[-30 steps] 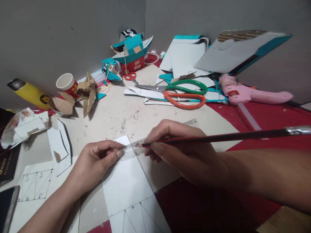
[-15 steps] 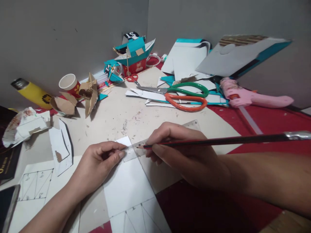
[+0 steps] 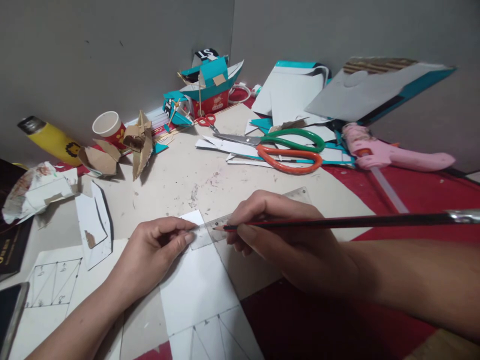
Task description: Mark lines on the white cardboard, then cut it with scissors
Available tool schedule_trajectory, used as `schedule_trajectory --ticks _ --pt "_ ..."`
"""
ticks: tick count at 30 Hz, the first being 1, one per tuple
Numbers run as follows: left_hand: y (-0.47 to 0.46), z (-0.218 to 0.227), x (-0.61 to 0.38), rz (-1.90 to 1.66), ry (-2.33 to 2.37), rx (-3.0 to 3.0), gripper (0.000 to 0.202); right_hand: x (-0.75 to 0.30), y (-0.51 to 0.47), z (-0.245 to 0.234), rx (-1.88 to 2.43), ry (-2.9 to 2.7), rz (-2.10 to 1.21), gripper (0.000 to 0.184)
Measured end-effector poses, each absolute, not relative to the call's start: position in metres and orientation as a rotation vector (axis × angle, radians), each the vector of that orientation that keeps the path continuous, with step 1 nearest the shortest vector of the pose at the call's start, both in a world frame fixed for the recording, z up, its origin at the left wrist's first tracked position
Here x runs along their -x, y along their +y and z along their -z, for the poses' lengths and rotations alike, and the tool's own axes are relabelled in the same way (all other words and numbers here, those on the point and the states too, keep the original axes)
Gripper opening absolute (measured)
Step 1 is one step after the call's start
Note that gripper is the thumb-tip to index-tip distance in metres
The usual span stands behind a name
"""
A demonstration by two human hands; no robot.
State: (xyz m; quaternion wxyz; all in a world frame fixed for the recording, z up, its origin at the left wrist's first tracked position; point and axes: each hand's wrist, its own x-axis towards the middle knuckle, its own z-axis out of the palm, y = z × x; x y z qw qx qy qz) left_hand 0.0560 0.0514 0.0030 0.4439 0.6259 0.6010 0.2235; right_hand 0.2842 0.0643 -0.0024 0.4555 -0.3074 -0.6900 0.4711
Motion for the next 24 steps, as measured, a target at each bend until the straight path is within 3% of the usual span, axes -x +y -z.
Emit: schedule_trajectory --ticks 24 --pt "0.0536 0.0008 -0.0553 -0.592 1.439 -1.478 0.02 -0.2825 0.0587 0.0071 0.781 -1.831 -1.266 0.013"
